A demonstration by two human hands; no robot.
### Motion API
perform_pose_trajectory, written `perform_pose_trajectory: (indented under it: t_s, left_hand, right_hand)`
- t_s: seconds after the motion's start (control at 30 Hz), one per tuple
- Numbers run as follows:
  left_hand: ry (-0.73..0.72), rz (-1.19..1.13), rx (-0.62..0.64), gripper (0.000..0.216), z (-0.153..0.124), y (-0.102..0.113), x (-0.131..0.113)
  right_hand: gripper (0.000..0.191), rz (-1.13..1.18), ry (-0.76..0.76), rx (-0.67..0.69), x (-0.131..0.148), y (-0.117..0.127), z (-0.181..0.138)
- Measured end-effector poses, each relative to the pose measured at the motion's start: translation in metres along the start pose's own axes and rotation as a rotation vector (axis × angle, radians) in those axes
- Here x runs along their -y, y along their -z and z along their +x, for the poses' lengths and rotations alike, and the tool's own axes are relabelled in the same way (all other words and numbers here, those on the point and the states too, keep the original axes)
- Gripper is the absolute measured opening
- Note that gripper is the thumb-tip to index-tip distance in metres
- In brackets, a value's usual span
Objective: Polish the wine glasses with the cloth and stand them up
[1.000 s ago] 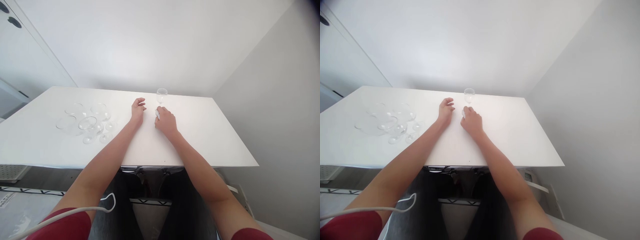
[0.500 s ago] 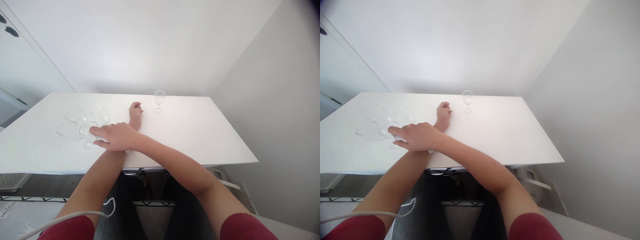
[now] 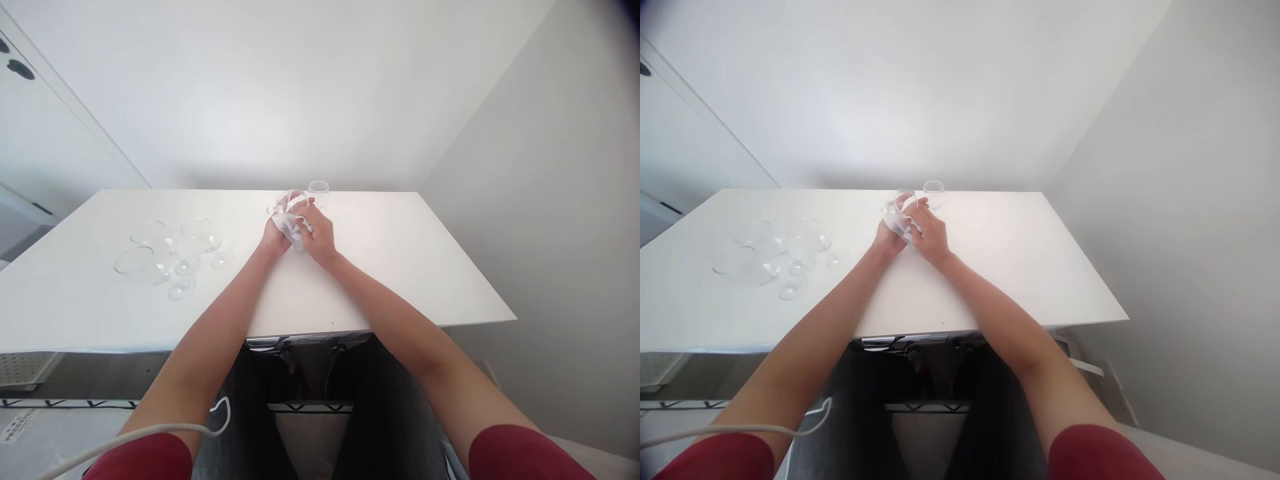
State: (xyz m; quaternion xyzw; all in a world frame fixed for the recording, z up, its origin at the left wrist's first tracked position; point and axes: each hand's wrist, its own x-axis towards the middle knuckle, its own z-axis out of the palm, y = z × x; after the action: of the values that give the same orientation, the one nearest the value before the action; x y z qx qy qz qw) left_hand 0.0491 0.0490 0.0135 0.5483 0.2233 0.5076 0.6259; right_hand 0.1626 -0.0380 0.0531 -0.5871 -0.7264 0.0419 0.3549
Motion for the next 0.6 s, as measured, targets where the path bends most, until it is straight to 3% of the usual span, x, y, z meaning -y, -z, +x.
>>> perform_pose_trajectory:
  t_s: [0.1,0.23,0.37,0.6]
  left_hand:
    - [0.013,-0.17,0.039,0.043,-0.004,0.001,-0.009]
    - [-0.018,-0.17,-0.056,0.051,-0.006,0.004,-0.015]
    - [-0.064,-0.153,-0.159,0.063,-0.001,0.01,-0.011]
    - [-0.187,-0.16,-0.385,0.068,0.009,0.035,0.005]
  right_hand:
    - [0.049,-0.046,-0.016,0.045,-0.014,-0.012,0.004]
    - [0.047,0.081,-0.007,0.027,-0.022,-0.019,0.008]
    - [0.05,0.076,0.004,0.06,-0.022,-0.012,0.008]
    - [0.061,-0.084,-0.071,-0.028,-0.012,0.009,-0.003]
